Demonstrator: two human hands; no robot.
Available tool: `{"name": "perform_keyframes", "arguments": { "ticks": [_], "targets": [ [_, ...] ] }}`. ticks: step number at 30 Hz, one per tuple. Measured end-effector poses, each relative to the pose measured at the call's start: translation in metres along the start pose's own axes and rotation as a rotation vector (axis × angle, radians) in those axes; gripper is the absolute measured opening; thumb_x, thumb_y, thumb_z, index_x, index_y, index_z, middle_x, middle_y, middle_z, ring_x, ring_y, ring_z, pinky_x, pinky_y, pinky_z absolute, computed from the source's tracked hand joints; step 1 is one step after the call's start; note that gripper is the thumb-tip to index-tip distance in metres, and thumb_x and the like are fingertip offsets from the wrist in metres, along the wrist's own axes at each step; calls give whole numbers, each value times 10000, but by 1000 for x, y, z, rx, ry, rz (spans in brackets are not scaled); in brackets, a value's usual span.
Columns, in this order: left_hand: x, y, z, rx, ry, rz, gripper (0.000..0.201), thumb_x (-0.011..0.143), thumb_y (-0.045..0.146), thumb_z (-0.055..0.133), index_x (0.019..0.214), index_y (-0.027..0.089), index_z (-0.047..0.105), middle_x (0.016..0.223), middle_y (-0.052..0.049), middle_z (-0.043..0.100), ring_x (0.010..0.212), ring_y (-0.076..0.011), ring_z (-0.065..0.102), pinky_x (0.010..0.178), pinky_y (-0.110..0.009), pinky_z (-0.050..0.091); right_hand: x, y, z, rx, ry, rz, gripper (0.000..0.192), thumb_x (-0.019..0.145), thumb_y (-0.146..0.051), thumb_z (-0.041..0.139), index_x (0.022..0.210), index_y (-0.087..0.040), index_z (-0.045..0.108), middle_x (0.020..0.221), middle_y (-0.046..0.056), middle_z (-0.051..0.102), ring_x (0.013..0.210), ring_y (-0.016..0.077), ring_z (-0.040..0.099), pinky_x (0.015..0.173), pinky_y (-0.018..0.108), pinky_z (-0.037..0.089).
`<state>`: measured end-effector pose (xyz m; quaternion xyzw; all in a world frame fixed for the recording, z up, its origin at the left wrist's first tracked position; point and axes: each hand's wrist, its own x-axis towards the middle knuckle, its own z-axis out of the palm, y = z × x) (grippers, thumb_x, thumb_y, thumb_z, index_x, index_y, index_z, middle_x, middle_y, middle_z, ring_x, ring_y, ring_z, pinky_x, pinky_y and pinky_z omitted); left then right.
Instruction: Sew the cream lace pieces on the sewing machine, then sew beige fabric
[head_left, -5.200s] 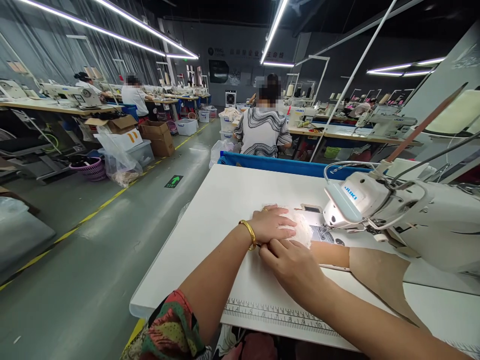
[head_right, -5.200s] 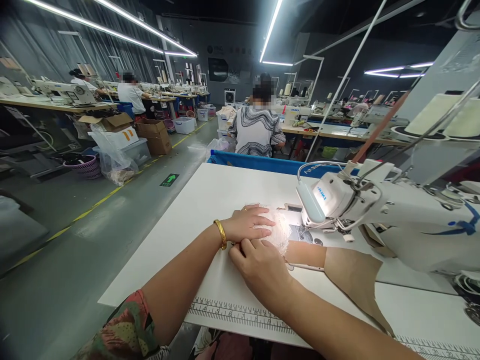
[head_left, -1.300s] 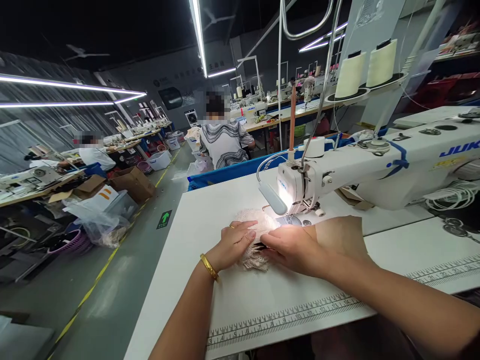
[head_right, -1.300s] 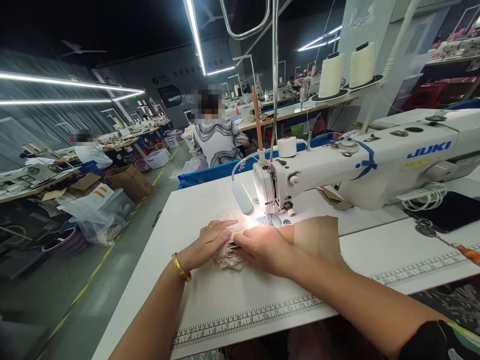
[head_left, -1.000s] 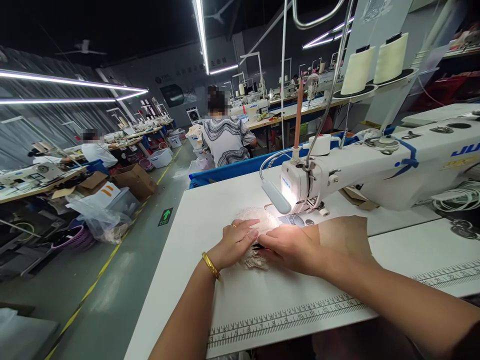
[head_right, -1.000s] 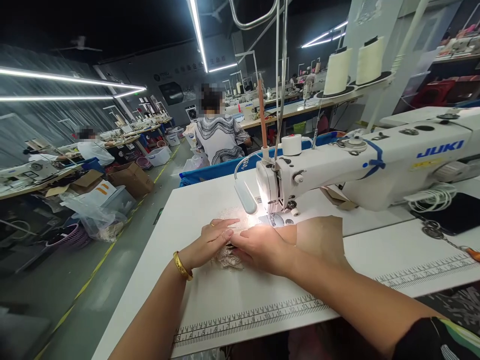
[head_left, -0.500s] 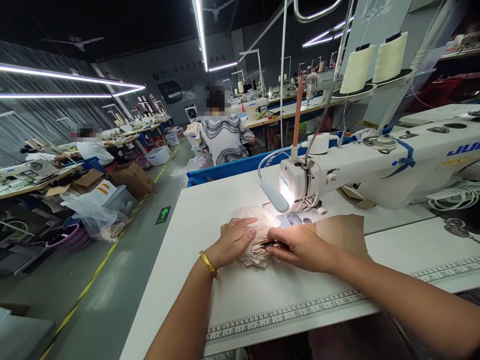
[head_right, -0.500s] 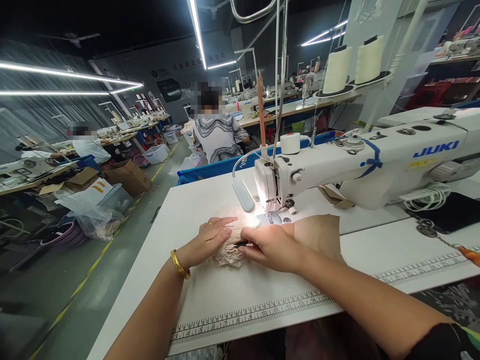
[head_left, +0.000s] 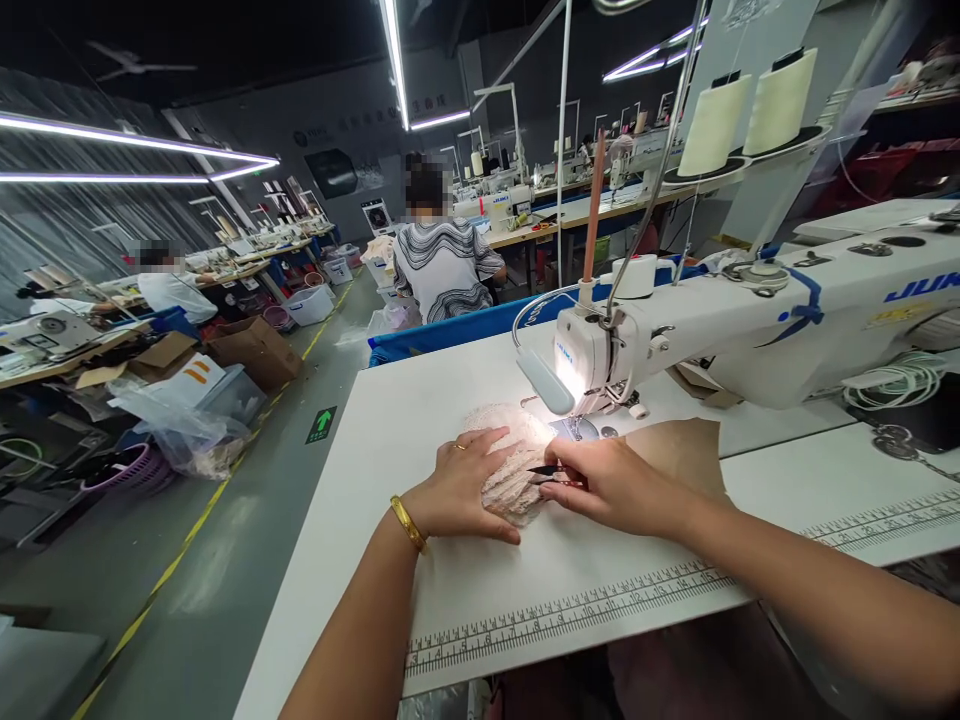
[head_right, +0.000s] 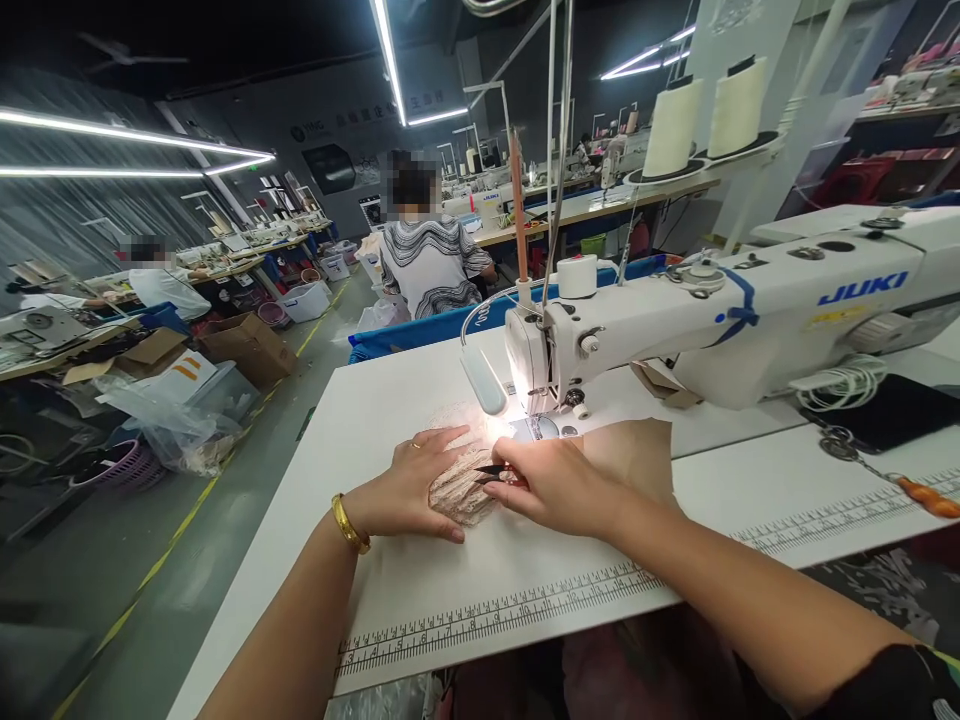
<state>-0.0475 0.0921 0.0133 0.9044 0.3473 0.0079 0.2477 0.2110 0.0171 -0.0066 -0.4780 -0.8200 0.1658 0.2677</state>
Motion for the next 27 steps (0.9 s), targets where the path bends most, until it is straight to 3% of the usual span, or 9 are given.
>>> {"name": "perform_keyframes", "arguments": {
  "ticks": [1,2,6,9,12,14,20,25,27],
  "targets": [
    [0,0,2,41,2,12,1138,603,734,905,1578,296,512,1758,-135,274,1574,-517,201,1259,-709,169,-4,1,-2,8,0,20,198,1011,-395,661,975,-225,565,716,-32,638,633,164,561,630,279,324],
    [0,0,4,75,22,15,1111,641,691,898,1598,310,481,1756,-134,277,1568,-513,223,1248,-708,191,-7,1,-4,9,6,31,203,1006,-393,665,958,-224,564,716,-31,628,646,167,556,646,283,336],
    [4,3,2,81,151,-10,572,890,443,688,1445,318,636,1626,-82,518,1424,-423,470,1189,-597,345,-19,3,-5,9,9,74,201,998,-383,653,916,-221,568,750,-12,609,689,181,551,650,285,346],
    [7,5,-9,43,167,-6,357,948,448,569,1201,257,732,1314,-87,732,1198,-344,616,1071,-482,464,-24,1,-4,46,-42,125,161,1005,-372,645,973,-221,601,762,-18,610,659,168,543,619,274,337],
    [7,6,-16,9,174,-25,375,988,529,490,980,235,722,1039,-80,764,1058,-316,643,961,-433,510,-26,-2,1,75,-84,113,164,1014,-376,651,988,-220,607,801,-14,647,670,165,560,629,274,358],
    [6,6,-16,-10,178,-31,386,993,542,480,998,241,720,1097,-77,766,1122,-321,631,981,-425,508,-26,-4,4,77,-111,74,145,1019,-355,645,996,-217,603,840,-2,680,701,172,586,638,278,364],
    [6,3,-10,-35,156,-32,496,1006,582,484,1303,259,715,1443,-76,684,1352,-359,552,1150,-493,434,-24,-8,9,52,-115,21,81,1006,-285,635,1038,-211,625,873,17,722,761,198,652,654,291,384],
    [-1,6,-11,-53,132,17,689,947,723,575,1485,297,627,1614,-56,551,1490,-383,451,1269,-549,312,-38,-14,-2,-3,-84,13,102,1021,-317,631,1076,-235,656,892,23,746,787,218,687,656,300,401],
    [-7,8,-15,-136,207,39,725,959,760,535,1512,295,603,1626,-49,538,1509,-357,451,1292,-519,299,-52,-10,-11,-40,-12,18,149,1042,-351,602,1130,-247,665,883,25,752,794,229,702,665,307,420]
  ]
}}
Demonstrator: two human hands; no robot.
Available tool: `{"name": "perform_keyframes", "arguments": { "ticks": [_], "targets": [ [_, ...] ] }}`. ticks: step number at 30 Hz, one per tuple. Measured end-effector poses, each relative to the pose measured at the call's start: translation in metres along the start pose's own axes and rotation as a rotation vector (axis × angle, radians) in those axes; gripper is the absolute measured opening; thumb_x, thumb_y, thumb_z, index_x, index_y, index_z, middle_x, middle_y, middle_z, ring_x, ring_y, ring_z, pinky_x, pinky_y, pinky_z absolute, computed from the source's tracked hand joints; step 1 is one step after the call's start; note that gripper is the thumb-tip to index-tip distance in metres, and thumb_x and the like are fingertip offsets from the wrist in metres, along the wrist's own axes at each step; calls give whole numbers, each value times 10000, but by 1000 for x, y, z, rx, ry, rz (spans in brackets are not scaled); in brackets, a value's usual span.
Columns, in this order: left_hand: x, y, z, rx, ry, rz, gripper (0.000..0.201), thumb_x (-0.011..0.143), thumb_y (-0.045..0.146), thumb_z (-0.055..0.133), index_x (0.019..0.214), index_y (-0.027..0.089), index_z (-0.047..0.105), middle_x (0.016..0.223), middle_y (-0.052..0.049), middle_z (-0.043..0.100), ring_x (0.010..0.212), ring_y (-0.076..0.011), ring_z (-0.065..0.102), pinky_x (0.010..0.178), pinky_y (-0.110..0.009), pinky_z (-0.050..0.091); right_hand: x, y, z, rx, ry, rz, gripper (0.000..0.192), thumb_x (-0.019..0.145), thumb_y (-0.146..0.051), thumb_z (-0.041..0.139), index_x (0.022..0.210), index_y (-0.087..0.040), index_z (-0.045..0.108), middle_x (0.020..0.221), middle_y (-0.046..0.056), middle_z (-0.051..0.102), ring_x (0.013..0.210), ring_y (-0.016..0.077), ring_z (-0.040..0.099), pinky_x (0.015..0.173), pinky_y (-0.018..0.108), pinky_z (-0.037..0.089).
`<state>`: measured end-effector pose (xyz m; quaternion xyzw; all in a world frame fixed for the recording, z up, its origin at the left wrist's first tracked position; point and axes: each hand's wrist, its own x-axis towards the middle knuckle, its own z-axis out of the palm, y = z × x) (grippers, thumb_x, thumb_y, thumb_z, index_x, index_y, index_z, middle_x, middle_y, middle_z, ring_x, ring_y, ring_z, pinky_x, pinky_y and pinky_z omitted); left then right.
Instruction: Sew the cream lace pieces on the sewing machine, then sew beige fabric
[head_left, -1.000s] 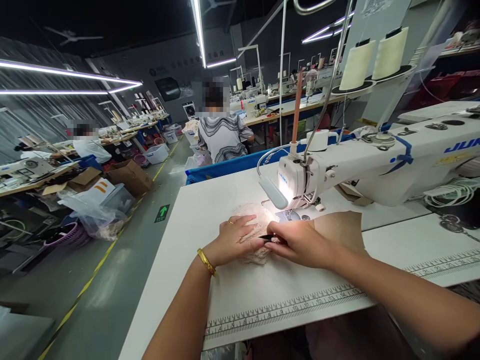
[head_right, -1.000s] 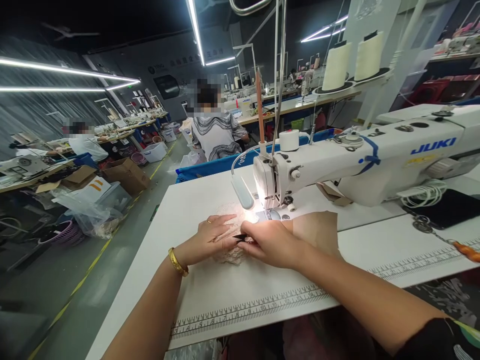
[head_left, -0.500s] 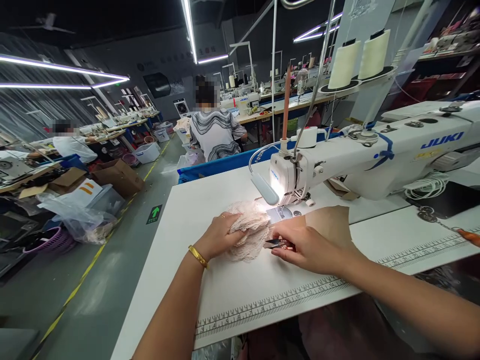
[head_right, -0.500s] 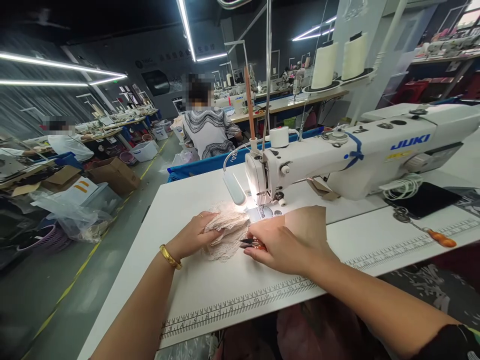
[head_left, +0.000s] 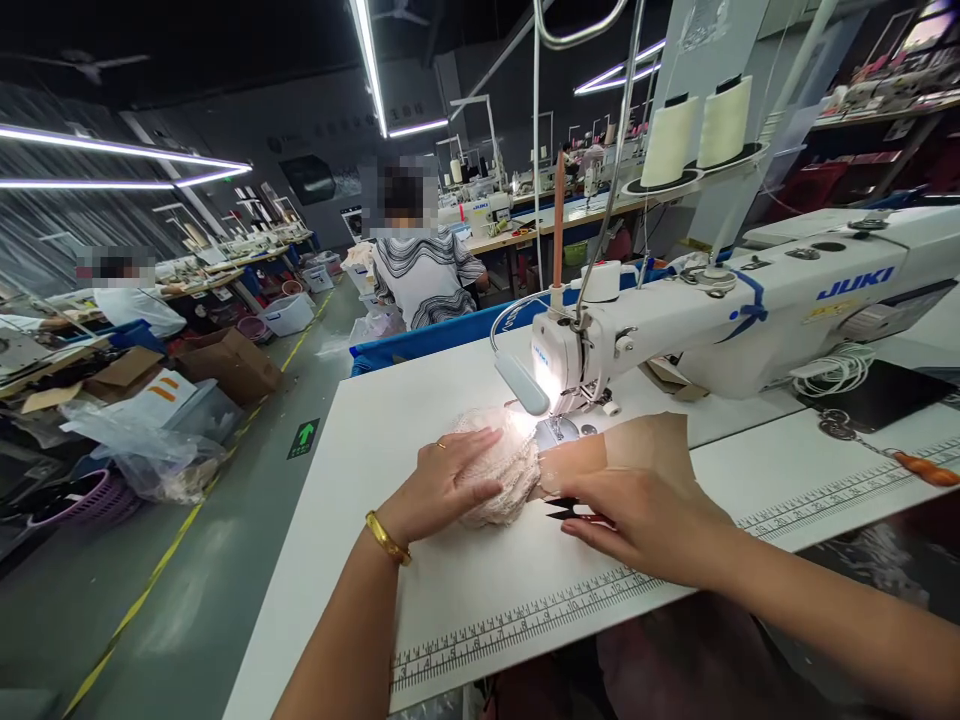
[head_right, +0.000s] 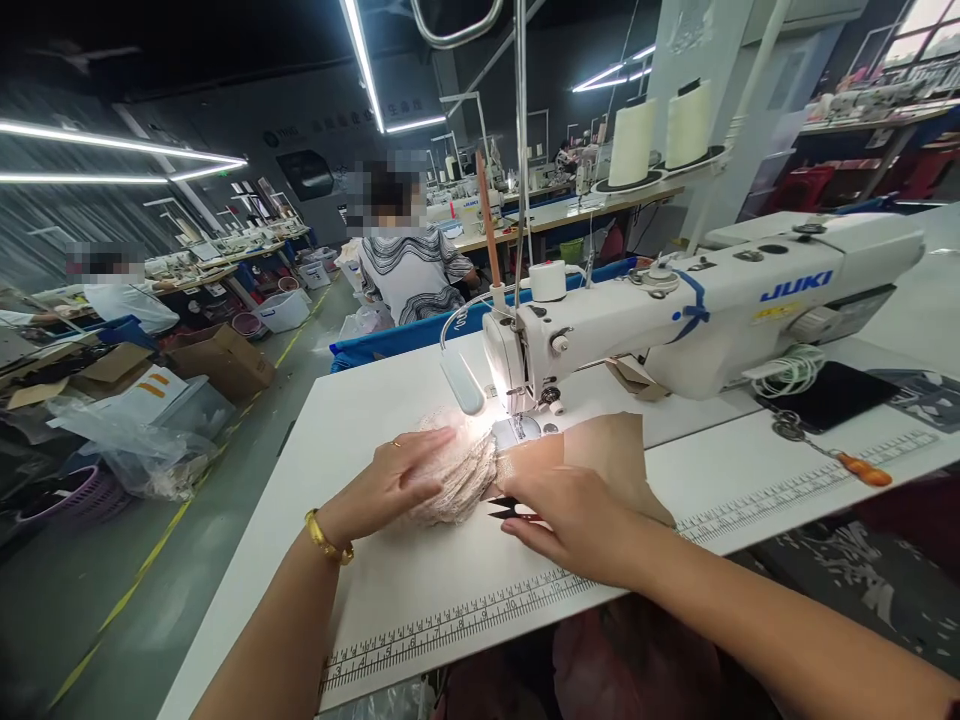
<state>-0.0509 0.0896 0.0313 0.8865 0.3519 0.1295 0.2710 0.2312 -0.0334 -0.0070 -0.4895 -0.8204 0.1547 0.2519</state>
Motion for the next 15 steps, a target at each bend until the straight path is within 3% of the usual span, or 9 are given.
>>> {"name": "perform_keyframes", "arguments": {
  "ticks": [2,5,7,11,15],
  "targets": [
    [-4,0,-8,-128,182,-62,711,998,757,456,1516,290,594,1623,-42,541,1513,-317,462,1291,-469,324,-18,13,-11,-40,110,44,214,1073,-414,542,1123,-251,671,831,28,736,741,229,693,646,311,429],
    [1,-8,-20,-231,379,-346,724,995,755,441,1536,285,548,1658,-51,495,1529,-298,448,1247,-428,393,-48,50,-32,-129,254,246,284,1064,-502,518,1064,-258,662,711,14,677,596,216,637,589,309,416],
    [11,-17,-24,-229,328,-506,799,944,778,508,1527,233,544,1635,-116,517,1481,-330,508,1180,-440,466,-66,80,-46,-214,273,384,266,1026,-512,566,1039,-261,654,661,23,667,575,242,638,535,308,365],
    [36,-31,-22,-186,160,-642,893,705,777,772,1317,133,676,1438,-197,681,1330,-399,638,1069,-439,540,-92,130,-63,-304,243,588,233,1064,-399,533,1098,-224,683,768,114,745,656,285,696,541,335,364],
    [51,-24,-17,-157,62,-707,861,513,662,932,1157,127,730,1289,-205,759,1233,-444,689,956,-424,586,-100,152,-62,-492,382,465,312,1038,-420,544,1096,-178,732,981,174,739,899,350,694,676,379,457]
  ]
}}
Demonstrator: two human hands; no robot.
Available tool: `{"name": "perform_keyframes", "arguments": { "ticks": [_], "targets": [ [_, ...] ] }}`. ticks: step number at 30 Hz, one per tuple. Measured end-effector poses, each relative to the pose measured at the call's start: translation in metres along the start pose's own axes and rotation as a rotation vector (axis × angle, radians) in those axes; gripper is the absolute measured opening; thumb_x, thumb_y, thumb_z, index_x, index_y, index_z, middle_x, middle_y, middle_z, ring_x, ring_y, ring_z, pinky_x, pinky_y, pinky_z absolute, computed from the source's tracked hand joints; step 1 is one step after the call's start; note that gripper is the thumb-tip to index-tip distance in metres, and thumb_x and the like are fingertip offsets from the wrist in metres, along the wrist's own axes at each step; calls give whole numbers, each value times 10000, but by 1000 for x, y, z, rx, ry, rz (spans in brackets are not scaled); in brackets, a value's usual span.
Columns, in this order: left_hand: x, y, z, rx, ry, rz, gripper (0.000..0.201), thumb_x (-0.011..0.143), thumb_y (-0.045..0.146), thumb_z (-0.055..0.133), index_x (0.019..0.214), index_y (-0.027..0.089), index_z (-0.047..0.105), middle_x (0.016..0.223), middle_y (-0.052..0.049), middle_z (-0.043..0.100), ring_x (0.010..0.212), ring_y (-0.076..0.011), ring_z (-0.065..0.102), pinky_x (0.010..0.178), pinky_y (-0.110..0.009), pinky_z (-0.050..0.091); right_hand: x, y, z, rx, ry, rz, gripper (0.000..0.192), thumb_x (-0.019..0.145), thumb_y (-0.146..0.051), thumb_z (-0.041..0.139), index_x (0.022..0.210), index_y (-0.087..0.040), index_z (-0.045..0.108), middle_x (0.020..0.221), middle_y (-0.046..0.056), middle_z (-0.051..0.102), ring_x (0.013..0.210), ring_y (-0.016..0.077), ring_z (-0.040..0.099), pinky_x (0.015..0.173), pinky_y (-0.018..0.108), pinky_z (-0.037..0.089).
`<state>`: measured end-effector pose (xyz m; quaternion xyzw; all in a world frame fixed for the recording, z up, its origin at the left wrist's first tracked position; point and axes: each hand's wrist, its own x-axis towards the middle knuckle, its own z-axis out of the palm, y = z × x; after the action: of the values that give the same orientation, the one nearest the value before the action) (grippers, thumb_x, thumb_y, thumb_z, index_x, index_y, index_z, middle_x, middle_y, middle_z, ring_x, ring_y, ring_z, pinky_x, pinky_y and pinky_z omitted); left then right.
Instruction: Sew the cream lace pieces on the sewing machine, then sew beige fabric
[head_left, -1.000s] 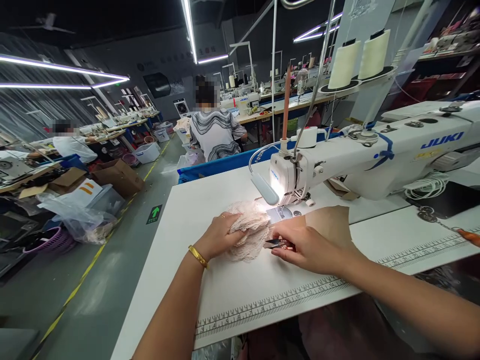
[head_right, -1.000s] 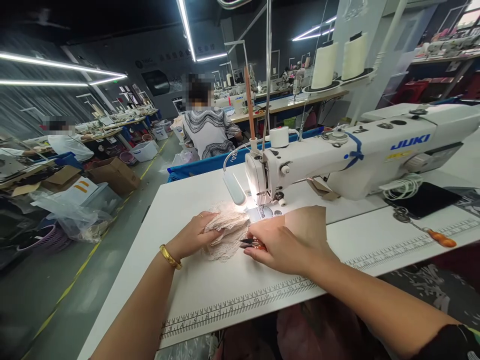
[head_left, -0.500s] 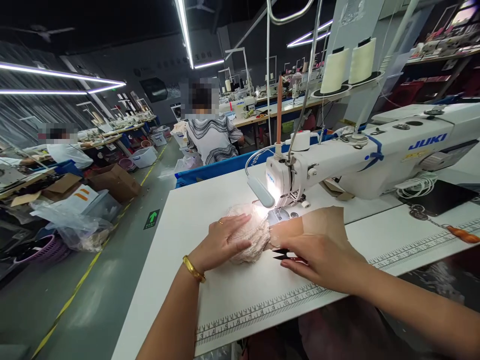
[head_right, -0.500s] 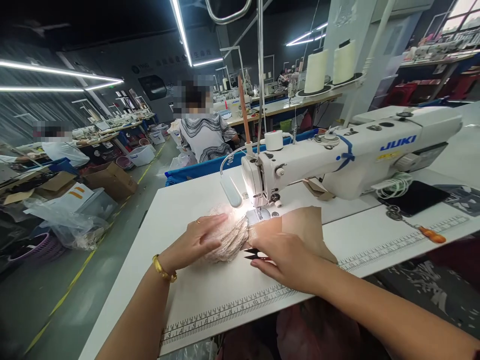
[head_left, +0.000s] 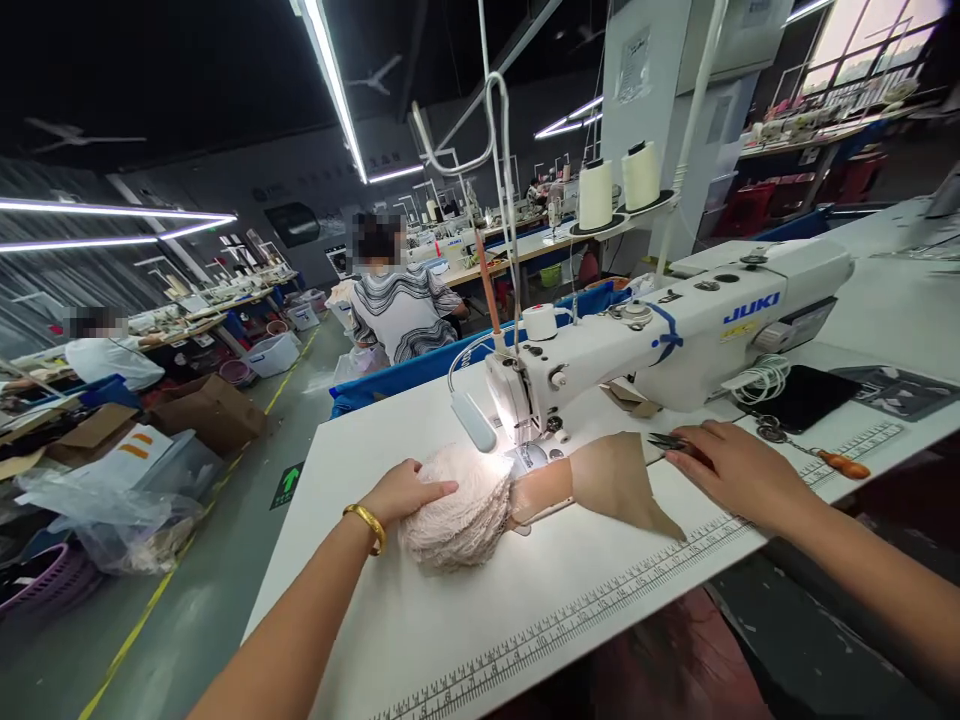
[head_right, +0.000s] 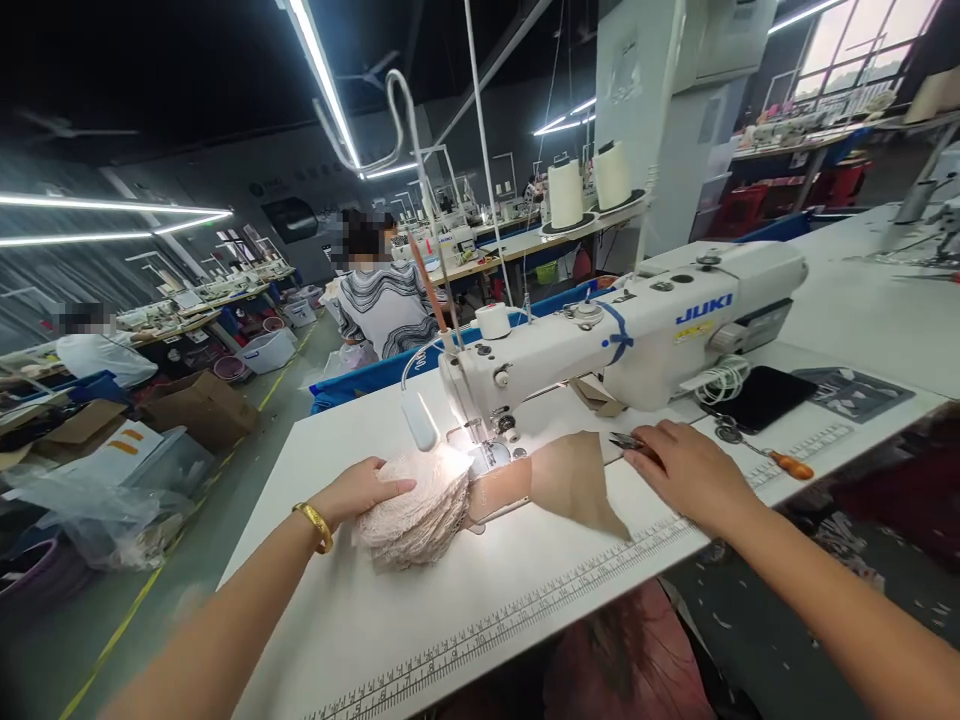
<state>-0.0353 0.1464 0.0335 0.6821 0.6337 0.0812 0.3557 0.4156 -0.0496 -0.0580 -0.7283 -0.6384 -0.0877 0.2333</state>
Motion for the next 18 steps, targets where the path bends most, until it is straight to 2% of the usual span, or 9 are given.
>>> {"name": "perform_keyframes", "arguments": {
  "ticks": [2,5,7,9,12,14,15,18],
  "targets": [
    [-5,9,3,10,-65,-8,764,510,643,938,1052,133,764,1187,-195,798,1168,-442,724,919,-421,604,2,-1,1,-63,108,-29,378,1021,-430,547,1191,-154,742,1095,194,707,1031,390,642,825,452,491],
    [-11,18,8,1,-176,-17,664,542,677,905,918,139,800,1019,-181,832,1045,-440,776,853,-425,639,14,-7,-5,0,48,-4,363,1034,-366,545,1244,-145,742,1156,185,703,1082,357,626,945,476,503],
    [-14,21,12,-51,-205,11,702,576,706,867,1003,151,814,1043,-157,837,1065,-422,780,886,-415,646,28,-10,-10,-9,23,-3,325,1051,-328,540,1265,-177,733,1196,149,706,1100,303,638,965,415,518],
    [-18,23,16,-149,-160,39,727,559,638,908,1104,166,813,1068,-135,839,1090,-422,773,913,-427,643,44,-13,-12,-21,-18,-8,307,1057,-279,536,1289,-193,718,1257,127,702,1153,273,635,1001,370,513],
    [-33,31,23,-258,-123,8,711,556,521,958,1161,182,799,1109,-126,834,1114,-427,762,927,-450,632,65,-17,-8,-40,-109,-22,317,1039,-227,567,1323,-186,700,1370,128,674,1248,275,616,1061,357,484],
    [-47,37,27,-345,-179,-32,685,549,459,981,1148,186,793,1149,-125,826,1142,-414,753,934,-433,625,76,-21,-2,-61,-176,-18,375,1010,-203,610,1376,-148,666,1389,171,664,1261,316,617,1046,386,482],
    [-53,40,29,-393,-220,-48,664,545,426,991,1124,170,791,1148,-139,824,1154,-413,747,940,-424,617,81,-23,1,-75,-207,-11,411,995,-193,626,1400,-125,645,1352,198,679,1236,343,631,1012,405,490],
    [-63,42,31,-481,-225,-93,645,499,357,1016,1068,151,792,1092,-147,832,1105,-399,763,895,-403,622,93,-26,10,-119,-281,2,472,980,-146,612,1445,-72,592,1156,232,737,1116,390,676,896,425,498]
  ]
}}
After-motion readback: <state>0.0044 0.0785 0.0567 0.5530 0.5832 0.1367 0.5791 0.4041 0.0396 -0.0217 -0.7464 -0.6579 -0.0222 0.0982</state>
